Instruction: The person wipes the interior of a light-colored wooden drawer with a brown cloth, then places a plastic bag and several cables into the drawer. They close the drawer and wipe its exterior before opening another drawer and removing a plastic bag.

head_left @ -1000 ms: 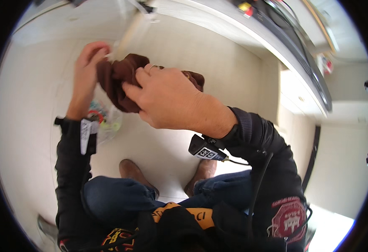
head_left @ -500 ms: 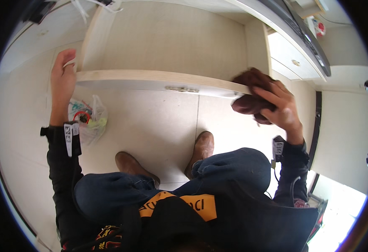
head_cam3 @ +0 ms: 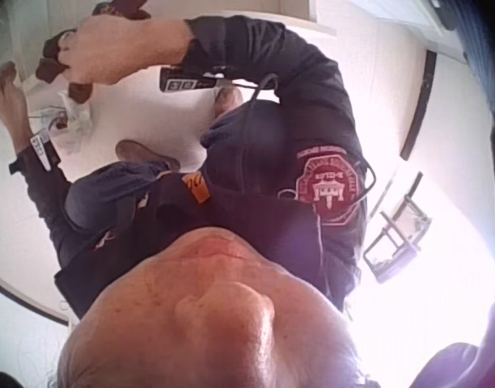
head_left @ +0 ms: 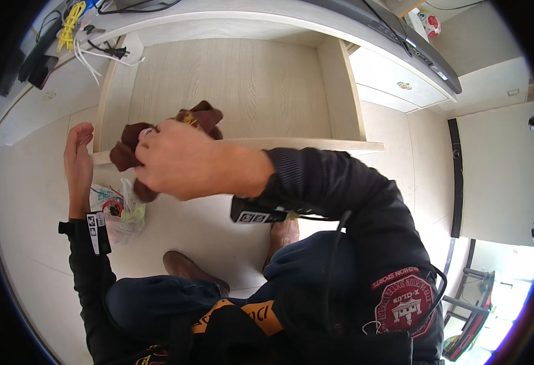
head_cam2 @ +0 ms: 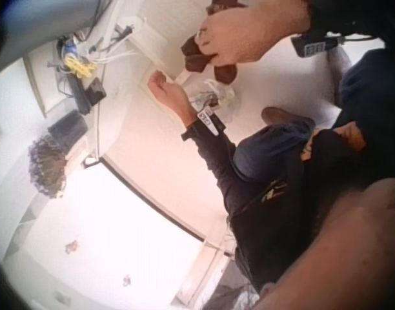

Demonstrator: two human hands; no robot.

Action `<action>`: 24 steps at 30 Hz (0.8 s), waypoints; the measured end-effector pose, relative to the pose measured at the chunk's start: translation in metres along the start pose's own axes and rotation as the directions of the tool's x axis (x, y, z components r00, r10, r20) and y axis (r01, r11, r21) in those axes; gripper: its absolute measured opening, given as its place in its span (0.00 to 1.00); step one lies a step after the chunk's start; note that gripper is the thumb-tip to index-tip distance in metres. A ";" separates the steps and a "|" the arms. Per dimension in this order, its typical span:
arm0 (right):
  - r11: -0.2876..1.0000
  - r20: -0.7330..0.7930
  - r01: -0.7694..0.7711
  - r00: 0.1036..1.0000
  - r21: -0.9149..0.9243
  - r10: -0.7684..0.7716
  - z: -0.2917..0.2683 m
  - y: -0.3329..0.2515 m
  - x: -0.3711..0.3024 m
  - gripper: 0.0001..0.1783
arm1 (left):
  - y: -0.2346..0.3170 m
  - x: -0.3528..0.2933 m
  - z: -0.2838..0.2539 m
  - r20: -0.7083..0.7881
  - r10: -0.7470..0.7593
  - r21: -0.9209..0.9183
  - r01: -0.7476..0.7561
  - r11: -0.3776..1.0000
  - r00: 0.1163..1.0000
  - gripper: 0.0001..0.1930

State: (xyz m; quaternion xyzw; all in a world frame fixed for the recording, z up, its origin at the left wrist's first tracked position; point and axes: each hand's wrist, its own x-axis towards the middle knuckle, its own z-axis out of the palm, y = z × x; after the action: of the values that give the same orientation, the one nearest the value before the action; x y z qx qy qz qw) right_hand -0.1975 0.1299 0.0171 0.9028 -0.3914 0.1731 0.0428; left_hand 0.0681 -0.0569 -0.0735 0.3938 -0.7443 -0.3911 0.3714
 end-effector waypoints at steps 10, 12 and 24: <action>0.960 0.058 -0.277 0.960 0.046 0.274 -0.089 0.020 -0.151 0.28 | 0.014 -0.004 0.003 0.049 0.007 -0.060 -0.004 0.998 0.999 0.20; 0.941 0.051 -0.338 0.940 0.004 0.338 -0.107 0.016 -0.172 0.30 | 0.019 -0.007 0.006 0.078 -0.058 -0.326 0.081 0.942 0.995 0.20; 0.989 0.139 0.035 0.989 0.145 -0.055 -0.020 0.028 0.013 0.15 | 0.044 -0.016 0.012 0.076 -0.197 -0.465 0.210 0.860 0.977 0.17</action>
State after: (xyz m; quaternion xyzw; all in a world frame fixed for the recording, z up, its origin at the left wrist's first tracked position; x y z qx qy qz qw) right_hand -0.2150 0.1055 0.0384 0.9222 -0.3596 0.1345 -0.0456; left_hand 0.0515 -0.0230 -0.0442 0.3631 -0.5864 -0.6019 0.4026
